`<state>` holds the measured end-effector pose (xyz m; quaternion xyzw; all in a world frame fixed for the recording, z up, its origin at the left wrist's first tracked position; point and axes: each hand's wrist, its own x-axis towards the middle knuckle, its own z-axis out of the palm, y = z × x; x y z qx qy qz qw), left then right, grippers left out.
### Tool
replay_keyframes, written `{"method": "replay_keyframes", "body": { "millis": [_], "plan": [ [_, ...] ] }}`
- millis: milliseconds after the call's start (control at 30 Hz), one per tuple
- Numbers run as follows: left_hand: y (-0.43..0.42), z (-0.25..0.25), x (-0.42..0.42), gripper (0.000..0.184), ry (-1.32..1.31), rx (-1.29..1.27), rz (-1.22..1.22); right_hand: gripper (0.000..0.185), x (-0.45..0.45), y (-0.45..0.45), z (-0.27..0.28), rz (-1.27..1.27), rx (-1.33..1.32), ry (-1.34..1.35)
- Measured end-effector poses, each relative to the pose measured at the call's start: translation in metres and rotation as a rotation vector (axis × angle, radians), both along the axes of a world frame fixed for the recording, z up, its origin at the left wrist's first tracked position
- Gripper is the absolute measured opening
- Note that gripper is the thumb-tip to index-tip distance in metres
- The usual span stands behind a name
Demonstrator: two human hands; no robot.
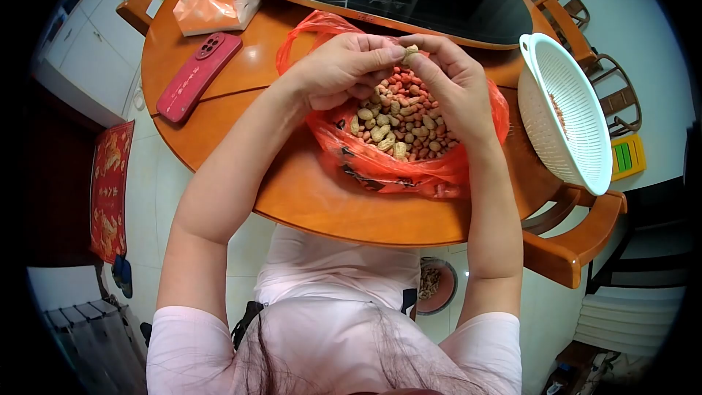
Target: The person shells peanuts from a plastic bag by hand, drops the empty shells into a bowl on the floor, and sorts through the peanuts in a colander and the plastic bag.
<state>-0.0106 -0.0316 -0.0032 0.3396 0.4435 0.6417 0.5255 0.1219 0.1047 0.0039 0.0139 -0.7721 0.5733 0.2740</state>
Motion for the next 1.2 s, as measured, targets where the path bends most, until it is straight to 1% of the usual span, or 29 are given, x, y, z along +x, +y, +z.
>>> {"method": "replay_keyframes", "body": {
  "millis": [67, 167, 367, 500, 567, 667, 767, 967, 1067, 1167, 1200],
  "plan": [
    [0.001, -0.003, 0.002, 0.018, 0.001, 0.017, -0.01, 0.022, -0.001, -0.004, 0.001, 0.059, -0.002, 0.058],
    [0.001, -0.001, 0.004, 0.019, -0.005, 0.032, 0.004, 0.023, 0.002, -0.002, 0.003, 0.077, 0.014, 0.005],
    [0.002, -0.002, 0.002, 0.019, -0.009, 0.038, -0.018, 0.022, -0.002, -0.002, 0.0, 0.023, 0.115, 0.09],
    [0.002, -0.004, 0.004, 0.019, -0.005, 0.06, -0.056, 0.012, 0.002, -0.002, 0.0, -0.106, 0.255, 0.106],
    [0.002, -0.004, 0.009, 0.02, -0.026, 0.057, -0.075, 0.011, 0.007, -0.006, 0.005, -0.17, 0.329, 0.112],
    [0.003, -0.004, 0.01, 0.021, -0.032, 0.074, -0.09, 0.012, 0.005, -0.011, 0.006, -0.216, 0.385, 0.212],
    [0.002, -0.001, 0.009, 0.021, -0.04, 0.063, -0.104, 0.009, 0.003, -0.012, 0.003, -0.251, 0.464, 0.3],
    [0.0, -0.001, 0.011, 0.022, -0.06, 0.035, -0.045, 0.009, 0.002, -0.014, 0.005, -0.27, 0.506, 0.288],
    [0.002, -0.004, 0.009, 0.022, -0.048, 0.076, -0.018, 0.009, -0.001, -0.009, 0.0, -0.278, 0.529, 0.276],
    [0.003, -0.003, 0.011, 0.023, -0.04, 0.048, 0.056, 0.009, 0.005, -0.011, 0.005, -0.294, 0.564, 0.149],
    [0.004, -0.003, 0.012, 0.024, -0.034, 0.047, 0.054, 0.009, 0.004, -0.011, 0.005, -0.29, 0.569, 0.182]
  ]
}}
